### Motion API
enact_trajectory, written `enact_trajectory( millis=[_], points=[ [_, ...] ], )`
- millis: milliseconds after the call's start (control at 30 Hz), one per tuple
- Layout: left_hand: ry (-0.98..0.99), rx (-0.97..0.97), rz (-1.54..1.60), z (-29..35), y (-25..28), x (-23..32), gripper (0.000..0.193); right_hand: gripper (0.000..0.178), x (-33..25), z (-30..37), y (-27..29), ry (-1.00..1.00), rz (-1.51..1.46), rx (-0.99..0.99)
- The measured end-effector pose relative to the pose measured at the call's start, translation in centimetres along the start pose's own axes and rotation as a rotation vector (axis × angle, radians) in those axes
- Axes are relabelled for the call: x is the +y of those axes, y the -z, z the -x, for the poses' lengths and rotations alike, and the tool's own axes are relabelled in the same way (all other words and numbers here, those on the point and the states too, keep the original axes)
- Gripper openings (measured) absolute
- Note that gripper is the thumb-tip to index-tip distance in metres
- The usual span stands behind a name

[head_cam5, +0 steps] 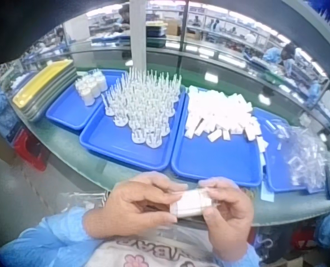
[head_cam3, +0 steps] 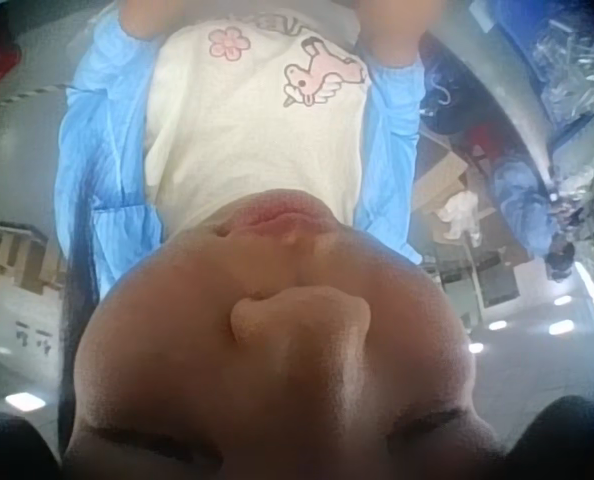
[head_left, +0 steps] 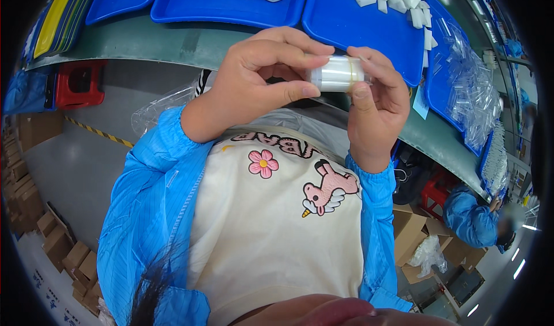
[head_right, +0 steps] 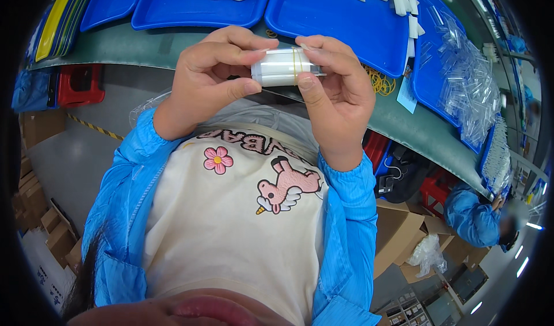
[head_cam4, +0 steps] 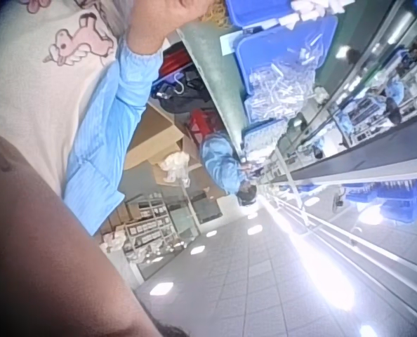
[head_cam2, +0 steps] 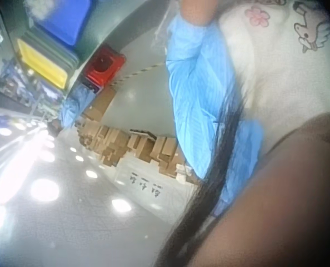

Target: Assembling plastic parts by inserting small components into a white cylindrical housing and securing them with a rubber band.

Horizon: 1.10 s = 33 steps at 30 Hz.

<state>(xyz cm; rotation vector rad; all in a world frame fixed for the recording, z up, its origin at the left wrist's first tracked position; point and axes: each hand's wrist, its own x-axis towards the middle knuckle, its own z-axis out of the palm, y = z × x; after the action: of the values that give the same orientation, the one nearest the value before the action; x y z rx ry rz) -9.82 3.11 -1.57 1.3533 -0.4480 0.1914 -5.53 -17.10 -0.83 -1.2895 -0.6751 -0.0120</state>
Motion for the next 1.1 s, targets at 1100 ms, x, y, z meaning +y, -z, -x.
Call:
enact_trajectory(
  millis=[1100],
  points=[
    [0.083,0.045,0.197,-0.2,-1.2,-0.2,0.053,0.038,-0.7,0.2,-0.6,0.052,0.124,0.006]
  ],
)
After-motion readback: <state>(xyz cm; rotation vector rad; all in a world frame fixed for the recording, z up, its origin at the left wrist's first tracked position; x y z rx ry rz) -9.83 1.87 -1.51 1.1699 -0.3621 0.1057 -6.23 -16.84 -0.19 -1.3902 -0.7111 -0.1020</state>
